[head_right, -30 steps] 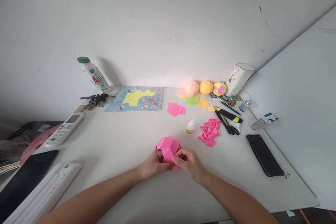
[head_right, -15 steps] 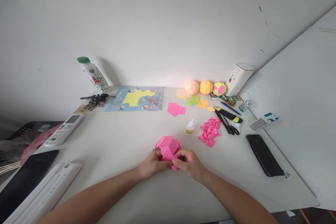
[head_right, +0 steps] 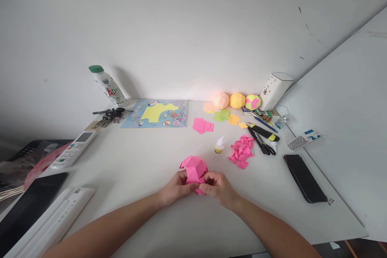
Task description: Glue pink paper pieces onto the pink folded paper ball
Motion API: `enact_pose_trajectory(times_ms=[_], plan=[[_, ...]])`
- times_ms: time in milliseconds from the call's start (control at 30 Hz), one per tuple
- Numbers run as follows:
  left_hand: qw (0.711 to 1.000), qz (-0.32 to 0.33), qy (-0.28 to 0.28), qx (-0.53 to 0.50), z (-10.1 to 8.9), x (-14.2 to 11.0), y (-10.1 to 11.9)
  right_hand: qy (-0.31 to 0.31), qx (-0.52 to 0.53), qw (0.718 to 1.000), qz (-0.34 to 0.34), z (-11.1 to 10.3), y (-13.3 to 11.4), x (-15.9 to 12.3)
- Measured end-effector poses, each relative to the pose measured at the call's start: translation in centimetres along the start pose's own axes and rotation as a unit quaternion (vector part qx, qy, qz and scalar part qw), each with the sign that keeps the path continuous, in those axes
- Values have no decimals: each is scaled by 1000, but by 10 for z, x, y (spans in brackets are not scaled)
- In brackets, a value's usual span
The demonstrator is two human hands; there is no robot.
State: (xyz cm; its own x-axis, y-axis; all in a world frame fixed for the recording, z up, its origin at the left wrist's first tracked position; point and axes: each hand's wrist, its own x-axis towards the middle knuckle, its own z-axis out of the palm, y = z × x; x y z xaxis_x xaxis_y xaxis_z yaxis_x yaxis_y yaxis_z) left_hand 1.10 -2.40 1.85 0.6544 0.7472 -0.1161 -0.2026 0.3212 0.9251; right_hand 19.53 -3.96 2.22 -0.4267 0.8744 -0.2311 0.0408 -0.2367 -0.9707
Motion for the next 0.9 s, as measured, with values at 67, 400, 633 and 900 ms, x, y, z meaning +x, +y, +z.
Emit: enact_pose_trajectory(times_ms=[67,400,633,900], plan=[[1000,10,-5,-9,0,0,0,4,-9,1000,4,1,-1,0],[999,15,10,-33,-1,-1,-1,-6,-45,998,33,1,-3,-2],[999,-6,24,-31,-2,0,-2,9,-58,998,24,1,1,-2],[998,-27,30,-42,-7,1,-5,159,-247,942,-161,-12,-13,0]])
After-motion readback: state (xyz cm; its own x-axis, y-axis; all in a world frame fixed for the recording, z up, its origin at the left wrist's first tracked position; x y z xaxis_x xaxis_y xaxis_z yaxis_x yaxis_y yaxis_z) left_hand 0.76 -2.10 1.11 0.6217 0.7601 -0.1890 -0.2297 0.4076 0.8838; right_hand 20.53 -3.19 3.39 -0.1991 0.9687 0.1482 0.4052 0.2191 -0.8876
